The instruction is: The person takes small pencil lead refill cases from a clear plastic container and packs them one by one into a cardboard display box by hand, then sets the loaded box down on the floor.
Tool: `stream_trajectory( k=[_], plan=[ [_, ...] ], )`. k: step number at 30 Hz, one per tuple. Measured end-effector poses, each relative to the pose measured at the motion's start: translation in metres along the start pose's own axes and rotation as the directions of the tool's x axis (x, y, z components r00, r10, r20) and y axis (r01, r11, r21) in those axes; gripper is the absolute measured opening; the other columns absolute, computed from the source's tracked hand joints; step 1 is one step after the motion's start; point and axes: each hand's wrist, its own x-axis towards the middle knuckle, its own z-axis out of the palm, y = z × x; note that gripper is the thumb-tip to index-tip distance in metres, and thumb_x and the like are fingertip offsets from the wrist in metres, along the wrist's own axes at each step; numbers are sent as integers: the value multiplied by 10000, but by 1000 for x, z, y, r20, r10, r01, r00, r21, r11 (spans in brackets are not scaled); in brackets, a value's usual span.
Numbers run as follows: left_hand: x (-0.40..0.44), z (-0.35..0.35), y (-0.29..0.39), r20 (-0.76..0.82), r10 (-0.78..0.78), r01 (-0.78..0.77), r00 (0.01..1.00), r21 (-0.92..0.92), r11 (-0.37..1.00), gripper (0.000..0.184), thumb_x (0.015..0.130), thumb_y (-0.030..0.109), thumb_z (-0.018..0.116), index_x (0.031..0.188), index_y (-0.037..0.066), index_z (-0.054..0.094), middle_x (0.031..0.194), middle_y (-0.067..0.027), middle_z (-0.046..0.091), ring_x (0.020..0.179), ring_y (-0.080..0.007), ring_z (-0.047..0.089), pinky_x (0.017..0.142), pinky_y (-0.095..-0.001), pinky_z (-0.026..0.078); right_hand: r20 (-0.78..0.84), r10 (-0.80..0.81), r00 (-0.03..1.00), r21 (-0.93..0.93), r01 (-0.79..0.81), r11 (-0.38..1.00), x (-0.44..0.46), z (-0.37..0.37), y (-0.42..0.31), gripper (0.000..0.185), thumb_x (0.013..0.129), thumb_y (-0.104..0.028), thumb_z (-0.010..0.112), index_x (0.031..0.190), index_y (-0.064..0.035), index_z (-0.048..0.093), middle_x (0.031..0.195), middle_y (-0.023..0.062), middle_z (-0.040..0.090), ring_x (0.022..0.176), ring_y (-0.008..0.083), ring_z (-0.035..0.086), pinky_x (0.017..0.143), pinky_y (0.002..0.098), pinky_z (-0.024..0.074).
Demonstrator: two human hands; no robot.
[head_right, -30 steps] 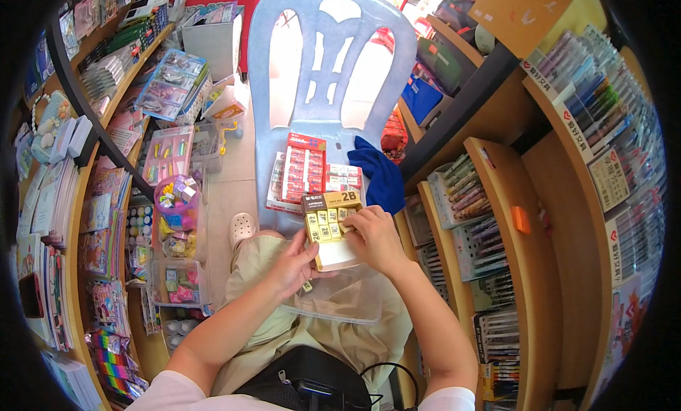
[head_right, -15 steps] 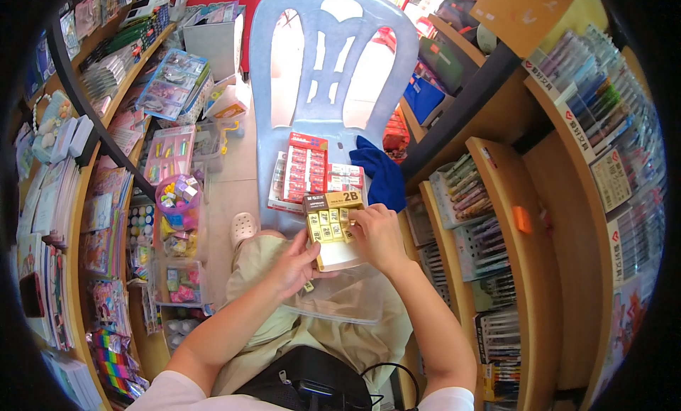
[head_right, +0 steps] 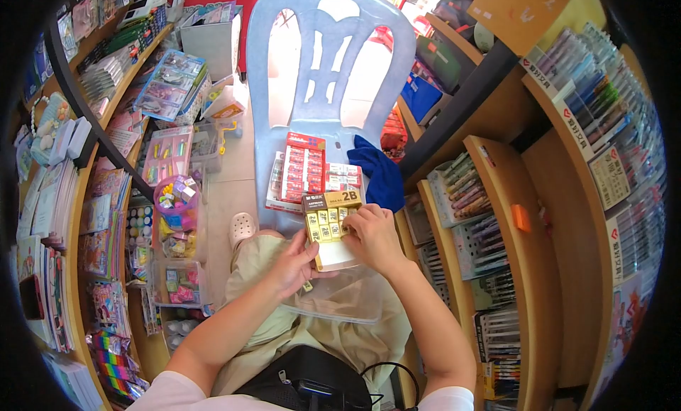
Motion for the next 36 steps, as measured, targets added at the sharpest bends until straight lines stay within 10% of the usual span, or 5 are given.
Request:
stream_trajectory(
  k=[11, 18, 28, 36],
  plan=[
    [3, -2, 0, -86, 130, -136, 988, -78, 988, 529, 943, 220, 483, 1375, 184, 180, 1294, -100, 434, 1137, -281, 514, 872, -480, 499, 275, -66, 959, 400, -52, 915, -22, -37, -39, 108, 737, -94, 657, 671, -30, 600, 663, 101, 587, 639, 253, 570, 566, 354, 448],
    [3, 0, 0, -114, 138, -144, 984, -41, 989, 484, 947, 232, 466, 1354, 169, 212, 1299, -97, 438, 1149, -289, 505, 879, -486, 492, 797, 72, 599, 52, -188, 981, -46, 51, -29, 291, 787, -309, 615, 923, -52, 632, 922, 174, 641, 858, 324, 614, 722, 431, 483],
    [2, -1, 2, -116, 135, -144, 984, -79, 986, 470, 950, 186, 467, 1342, 131, 212, 1278, -114, 435, 1137, -297, 509, 877, -499, 495, 631, 35, 775, -79, 20, 997, -57, 175, -22, 709, 782, -498, 593, 1298, -34, 445, 1324, 179, 444, 1218, 308, 429, 1009, 432, 349],
    [2, 0, 2, -102, 113, -121, 988, -71, 990, 468, 950, 182, 466, 1347, 142, 223, 1286, -100, 433, 1131, -288, 515, 863, -494, 502, 770, 234, 593, -245, -64, 967, -51, 173, -29, 779, 789, -556, 557, 1342, -34, 389, 1397, 184, 356, 1296, 315, 335, 1064, 428, 278]
  ],
)
